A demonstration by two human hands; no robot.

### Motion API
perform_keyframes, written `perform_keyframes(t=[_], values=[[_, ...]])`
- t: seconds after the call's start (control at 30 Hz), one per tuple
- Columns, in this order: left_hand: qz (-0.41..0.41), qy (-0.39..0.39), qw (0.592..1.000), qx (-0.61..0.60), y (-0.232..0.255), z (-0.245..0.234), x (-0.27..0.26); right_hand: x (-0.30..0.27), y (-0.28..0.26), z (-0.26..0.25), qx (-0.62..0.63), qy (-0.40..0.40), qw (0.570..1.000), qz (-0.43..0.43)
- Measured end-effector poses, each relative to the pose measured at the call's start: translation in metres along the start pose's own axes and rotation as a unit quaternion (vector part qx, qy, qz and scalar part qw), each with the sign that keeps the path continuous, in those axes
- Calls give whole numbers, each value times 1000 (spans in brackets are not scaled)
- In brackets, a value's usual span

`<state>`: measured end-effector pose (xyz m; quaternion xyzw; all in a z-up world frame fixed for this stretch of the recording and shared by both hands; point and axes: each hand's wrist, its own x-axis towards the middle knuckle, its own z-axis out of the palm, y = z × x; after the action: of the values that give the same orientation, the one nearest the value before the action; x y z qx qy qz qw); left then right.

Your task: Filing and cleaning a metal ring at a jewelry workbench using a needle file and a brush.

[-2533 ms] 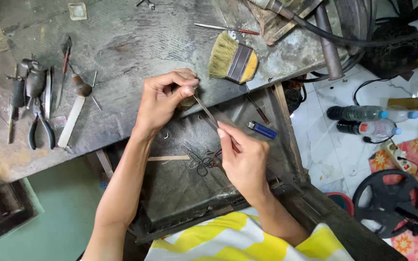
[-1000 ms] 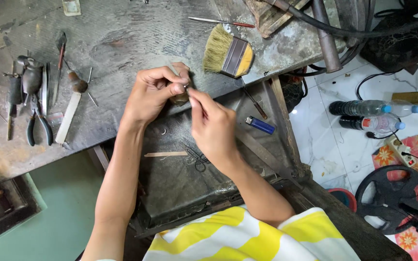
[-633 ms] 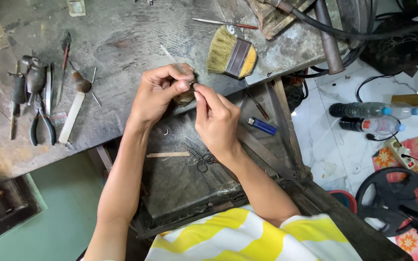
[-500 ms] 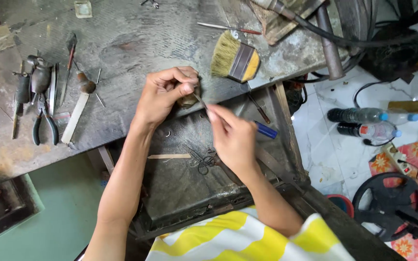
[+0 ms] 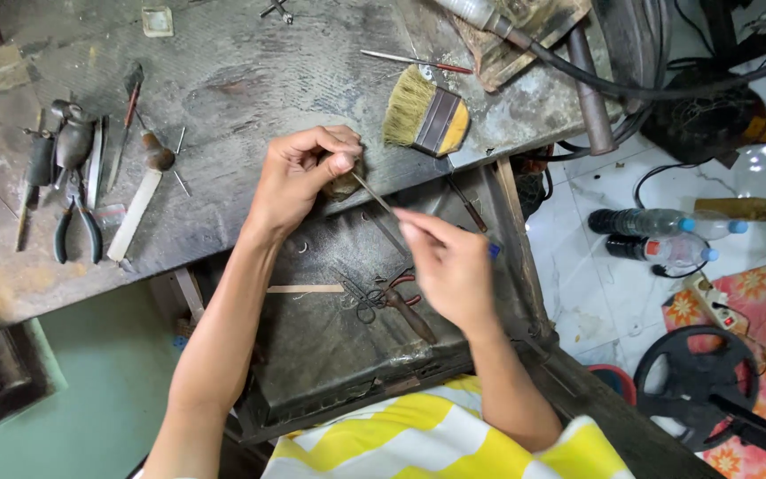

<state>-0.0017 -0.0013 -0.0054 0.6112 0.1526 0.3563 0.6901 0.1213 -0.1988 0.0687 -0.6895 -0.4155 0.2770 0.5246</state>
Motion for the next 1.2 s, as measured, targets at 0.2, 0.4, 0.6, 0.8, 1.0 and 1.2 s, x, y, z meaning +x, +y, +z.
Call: perform_keyframes(t=[0.2,0.4,0.6,0.8,1.0,1.2], values=[[39,-1,999,33,5,2,0,-23,9,-22,34,5,998,48],[-17,66,996,-60,-6,-1,-7,-20,12,-6,33,30,999,9],[-57,74,994,-64,-5,-3,-6,-4,4,8,27,46,998,-41],[-46,44,998,-25,4,-1,-4,-1,9,16,-53,85,990,-96],[-30,44,998,-17,12,6,-2,3,0,17,-55,90,990,-95],[49,-3,998,25,3,-4,0,2,16,23,-109,93,982,-120]])
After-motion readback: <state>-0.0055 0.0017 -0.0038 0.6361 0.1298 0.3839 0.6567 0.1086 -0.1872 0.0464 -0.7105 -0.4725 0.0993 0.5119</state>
